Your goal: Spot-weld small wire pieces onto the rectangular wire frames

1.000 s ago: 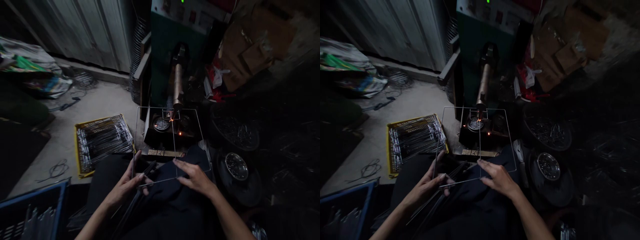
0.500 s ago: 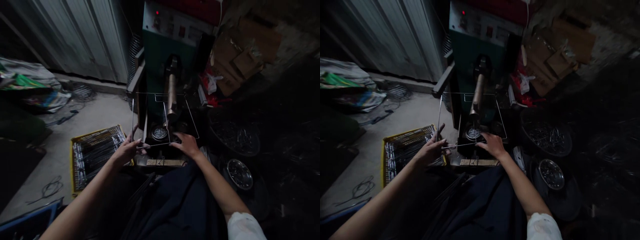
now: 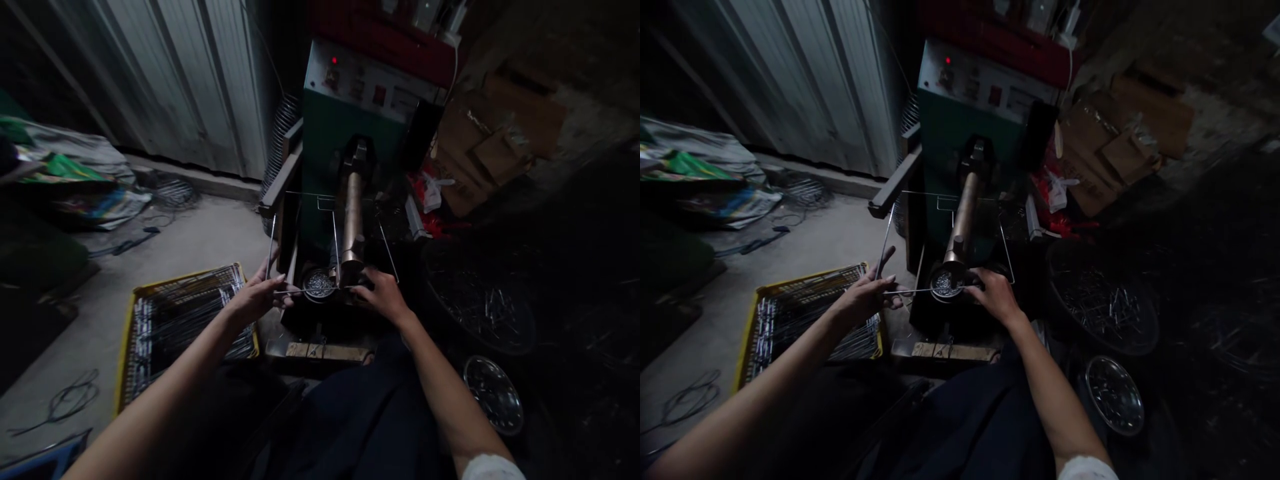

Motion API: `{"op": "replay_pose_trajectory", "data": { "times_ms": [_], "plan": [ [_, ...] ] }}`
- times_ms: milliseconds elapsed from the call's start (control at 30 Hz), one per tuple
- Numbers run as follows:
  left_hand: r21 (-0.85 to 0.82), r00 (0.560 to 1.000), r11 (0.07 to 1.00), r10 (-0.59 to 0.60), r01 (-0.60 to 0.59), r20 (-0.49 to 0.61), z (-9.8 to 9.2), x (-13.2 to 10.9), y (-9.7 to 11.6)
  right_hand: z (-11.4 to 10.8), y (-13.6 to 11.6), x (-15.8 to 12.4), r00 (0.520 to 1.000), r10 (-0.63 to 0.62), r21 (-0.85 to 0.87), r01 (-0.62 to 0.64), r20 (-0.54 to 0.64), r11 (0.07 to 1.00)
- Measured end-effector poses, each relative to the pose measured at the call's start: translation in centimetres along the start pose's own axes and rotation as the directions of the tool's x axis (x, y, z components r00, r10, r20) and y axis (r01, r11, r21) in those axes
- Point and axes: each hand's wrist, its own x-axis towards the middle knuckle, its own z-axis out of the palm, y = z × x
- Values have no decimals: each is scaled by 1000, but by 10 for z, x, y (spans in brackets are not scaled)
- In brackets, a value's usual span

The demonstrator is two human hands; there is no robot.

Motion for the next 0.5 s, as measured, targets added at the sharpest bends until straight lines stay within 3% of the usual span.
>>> {"op": "replay_pose_trajectory", "data": {
  "times_ms": [200, 267, 367, 400, 500],
  "plan": [
    [39, 1000, 999, -13, 12, 10, -3, -1, 3, 2, 2, -3, 1000, 4, 60, -2, -27, 998],
    [46, 1000, 999, -16, 15, 11, -5, -3, 2, -4, 10, -8, 992, 45, 48, -39, -119, 998],
    [36, 1000, 999, -12, 12, 3, -6, -1, 1, -16, 33, -18, 916, 196, -20, -216, -351, 976],
    [33, 1000, 999, -12, 12, 1, -5, 0, 1, -18, 42, -19, 885, 278, 17, -293, -374, 956],
    [32, 1000, 999, -9, 9, -6, -3, 3, 5, -19, 61, -18, 803, 553, 328, -473, -221, 818]
  ]
}}
